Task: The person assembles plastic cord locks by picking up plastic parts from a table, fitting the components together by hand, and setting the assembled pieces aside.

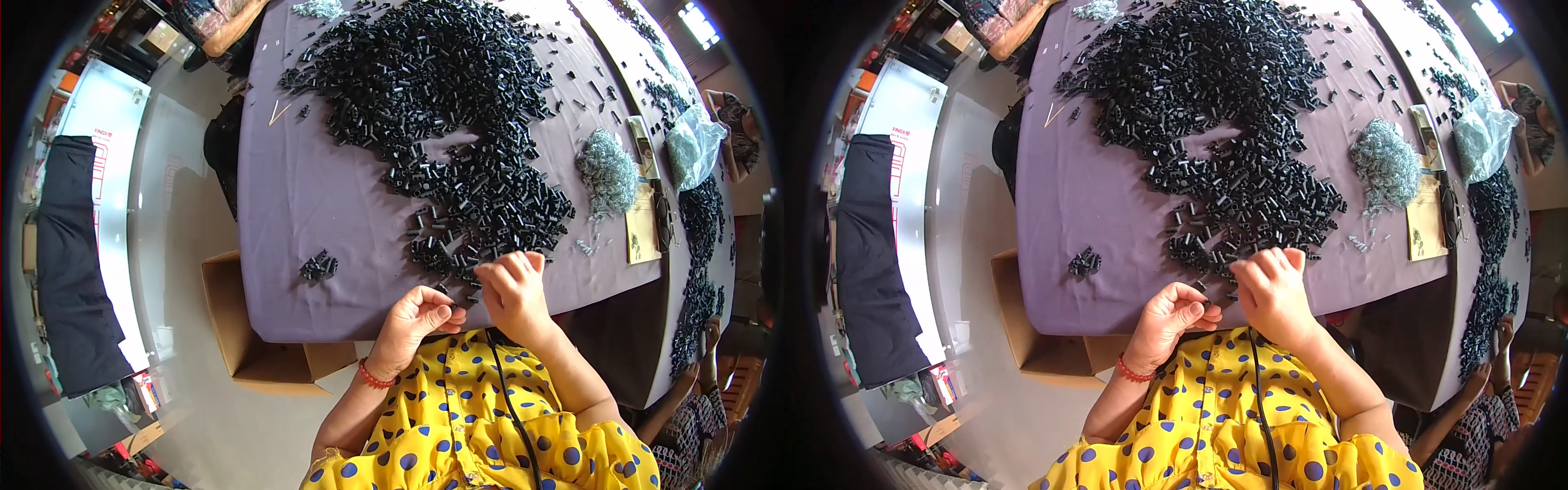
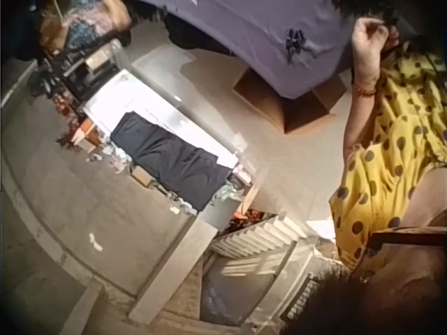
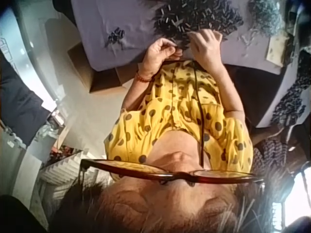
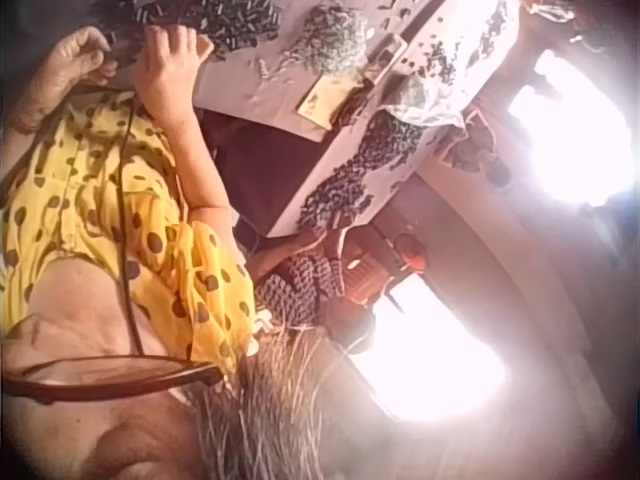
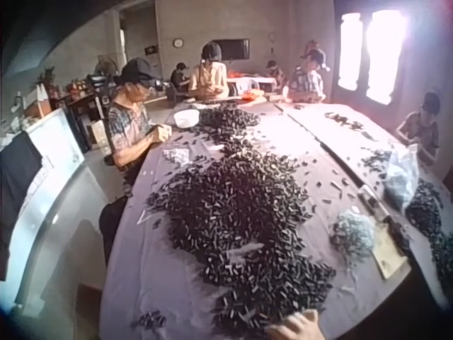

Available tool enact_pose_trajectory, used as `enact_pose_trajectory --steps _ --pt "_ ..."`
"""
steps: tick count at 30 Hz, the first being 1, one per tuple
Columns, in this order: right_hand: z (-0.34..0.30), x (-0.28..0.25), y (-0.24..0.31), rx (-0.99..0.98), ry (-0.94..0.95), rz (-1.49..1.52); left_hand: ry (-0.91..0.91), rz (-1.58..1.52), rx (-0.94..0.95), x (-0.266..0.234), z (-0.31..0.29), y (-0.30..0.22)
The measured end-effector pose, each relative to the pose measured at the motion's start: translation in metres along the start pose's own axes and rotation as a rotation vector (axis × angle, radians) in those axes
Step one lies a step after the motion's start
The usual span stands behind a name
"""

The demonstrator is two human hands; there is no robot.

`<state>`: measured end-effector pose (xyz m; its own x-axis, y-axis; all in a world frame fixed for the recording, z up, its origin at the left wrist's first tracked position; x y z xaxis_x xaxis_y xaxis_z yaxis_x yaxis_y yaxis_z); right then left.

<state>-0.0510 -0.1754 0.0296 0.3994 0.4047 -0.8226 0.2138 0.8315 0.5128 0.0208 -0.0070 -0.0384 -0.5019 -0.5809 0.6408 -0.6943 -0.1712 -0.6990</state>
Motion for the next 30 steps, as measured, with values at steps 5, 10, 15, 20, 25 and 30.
enact_pose_trajectory --steps 5,10,15,20,25,30 --pt "-0.023 0.001 0.005 -0.105 0.129 -0.046 0.008 -0.003 0.007 0.0 0.0 0.0" --pt "-0.017 0.003 -0.007 0.008 0.054 -0.193 0.025 -0.019 0.01 -0.002 0.0 0.001" --pt "-0.017 -0.001 -0.009 0.017 -0.013 -0.092 0.023 -0.02 0.0 -0.001 0.0 0.001" --pt "-0.023 -0.002 -0.007 0.072 0.015 -0.142 0.029 -0.033 -0.002 -0.001 0.0 0.001" --pt "-0.028 -0.014 -0.016 0.133 -0.124 -0.077 0.014 -0.017 0.019 0.0 0.001 0.0" --pt "-0.041 -0.015 -0.013 0.096 -0.031 -0.034 0.006 -0.002 0.013 -0.001 0.0 0.0"
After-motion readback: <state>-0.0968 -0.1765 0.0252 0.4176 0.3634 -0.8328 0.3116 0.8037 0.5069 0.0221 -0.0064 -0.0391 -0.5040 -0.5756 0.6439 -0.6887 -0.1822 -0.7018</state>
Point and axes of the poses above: each hand's wrist, its own z-axis towards the middle knuckle, its own x-axis out of the palm, y = z × x, the point moved 5 cm from there along z, towards the middle knuckle, and after that the axes turned 9 degrees about x, right-handed, at the moved point
